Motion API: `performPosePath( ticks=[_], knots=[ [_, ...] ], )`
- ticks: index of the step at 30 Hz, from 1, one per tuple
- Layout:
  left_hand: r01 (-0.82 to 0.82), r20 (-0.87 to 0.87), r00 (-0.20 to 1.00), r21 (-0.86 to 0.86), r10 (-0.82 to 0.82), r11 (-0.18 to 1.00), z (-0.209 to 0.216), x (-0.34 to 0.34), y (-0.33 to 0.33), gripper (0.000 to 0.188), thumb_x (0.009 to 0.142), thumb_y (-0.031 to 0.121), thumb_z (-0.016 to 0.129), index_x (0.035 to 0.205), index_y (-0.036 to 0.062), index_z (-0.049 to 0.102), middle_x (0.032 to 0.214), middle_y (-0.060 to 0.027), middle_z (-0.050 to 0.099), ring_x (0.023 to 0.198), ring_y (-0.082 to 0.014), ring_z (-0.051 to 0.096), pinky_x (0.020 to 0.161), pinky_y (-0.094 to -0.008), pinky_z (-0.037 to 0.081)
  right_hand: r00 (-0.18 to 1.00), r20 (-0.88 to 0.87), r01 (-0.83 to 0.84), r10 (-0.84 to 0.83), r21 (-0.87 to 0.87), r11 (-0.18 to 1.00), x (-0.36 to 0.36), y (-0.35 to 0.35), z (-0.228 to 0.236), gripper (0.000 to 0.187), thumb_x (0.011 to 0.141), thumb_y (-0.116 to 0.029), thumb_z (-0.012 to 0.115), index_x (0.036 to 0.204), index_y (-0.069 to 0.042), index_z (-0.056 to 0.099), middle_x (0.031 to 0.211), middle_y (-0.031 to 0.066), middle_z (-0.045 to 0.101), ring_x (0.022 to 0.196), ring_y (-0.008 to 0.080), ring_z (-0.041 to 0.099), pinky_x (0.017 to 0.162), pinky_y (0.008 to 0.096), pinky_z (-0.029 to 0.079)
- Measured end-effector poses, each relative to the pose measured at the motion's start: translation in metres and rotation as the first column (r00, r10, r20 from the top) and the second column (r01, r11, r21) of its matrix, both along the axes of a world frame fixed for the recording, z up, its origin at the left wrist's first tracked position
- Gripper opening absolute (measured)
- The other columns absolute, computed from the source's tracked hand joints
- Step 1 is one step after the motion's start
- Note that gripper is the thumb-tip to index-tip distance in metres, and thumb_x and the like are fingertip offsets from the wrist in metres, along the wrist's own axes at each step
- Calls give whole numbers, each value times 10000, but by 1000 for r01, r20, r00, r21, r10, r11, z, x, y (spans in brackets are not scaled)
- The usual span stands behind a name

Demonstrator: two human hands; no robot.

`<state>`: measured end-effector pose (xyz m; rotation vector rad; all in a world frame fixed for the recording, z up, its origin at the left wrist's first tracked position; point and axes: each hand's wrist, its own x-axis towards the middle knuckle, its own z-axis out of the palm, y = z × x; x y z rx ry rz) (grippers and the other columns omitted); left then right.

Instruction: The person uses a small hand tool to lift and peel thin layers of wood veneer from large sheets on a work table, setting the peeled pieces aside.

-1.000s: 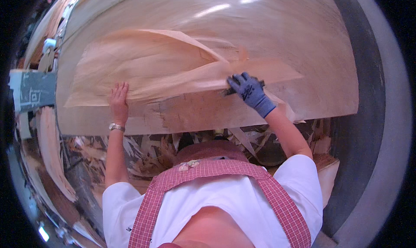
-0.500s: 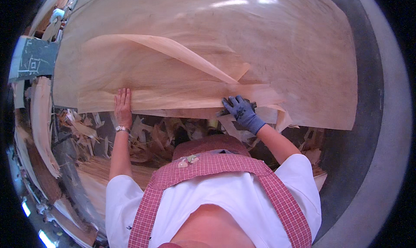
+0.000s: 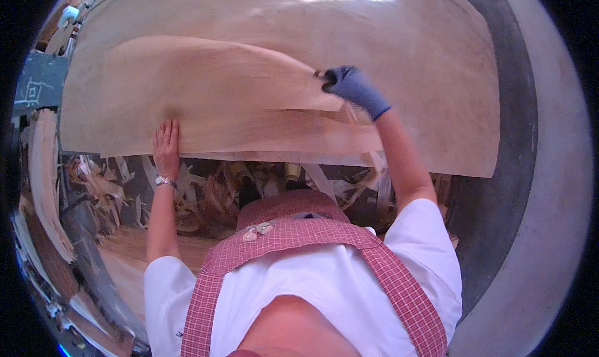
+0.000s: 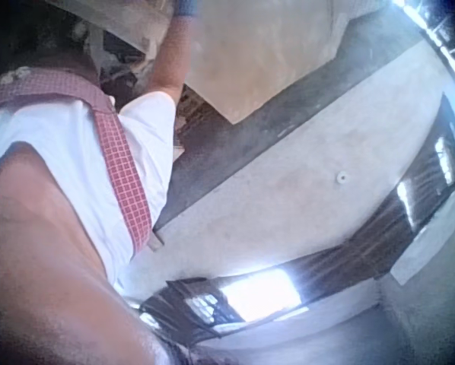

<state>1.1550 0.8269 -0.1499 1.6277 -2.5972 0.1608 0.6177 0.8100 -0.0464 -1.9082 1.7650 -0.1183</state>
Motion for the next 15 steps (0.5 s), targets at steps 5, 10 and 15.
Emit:
performPosePath(
  ticks=[5, 10, 15],
  knots=[
    [61, -62, 996, -55, -64, 997, -2, 4, -9, 556, 902, 99, 467, 1453, 144, 413, 1492, -45, 420, 1390, -245, 373, 1160, -455, 260, 880, -459, 56, -120, -150, 987, -34, -48, 49, 326, 794, -299, 735, 1010, -73, 641, 928, 168, 649, 884, 301, 659, 713, 387, 528],
    [-10, -41, 999, -43, 8, 999, -3, 10, 0, 559, 901, 110, 477, 1455, 146, 410, 1496, -40, 415, 1399, -242, 357, 1158, -457, 264, 923, -265, 44, -280, -648, 761, 84, -8, 63, 406, 832, -320, 720, 1159, -128, 574, 995, 133, 586, 842, 311, 630, 672, 408, 514],
    [17, 17, 1000, -76, -16, 997, -10, 10, -4, 564, 905, 115, 480, 1461, 152, 398, 1510, -34, 394, 1407, -238, 345, 1156, -456, 263, 974, -222, -59, -50, -459, 887, 159, 48, -11, 620, 797, -254, 695, 1375, -190, 480, 1080, 97, 549, 966, 270, 579, 693, 394, 537]
  ],
)
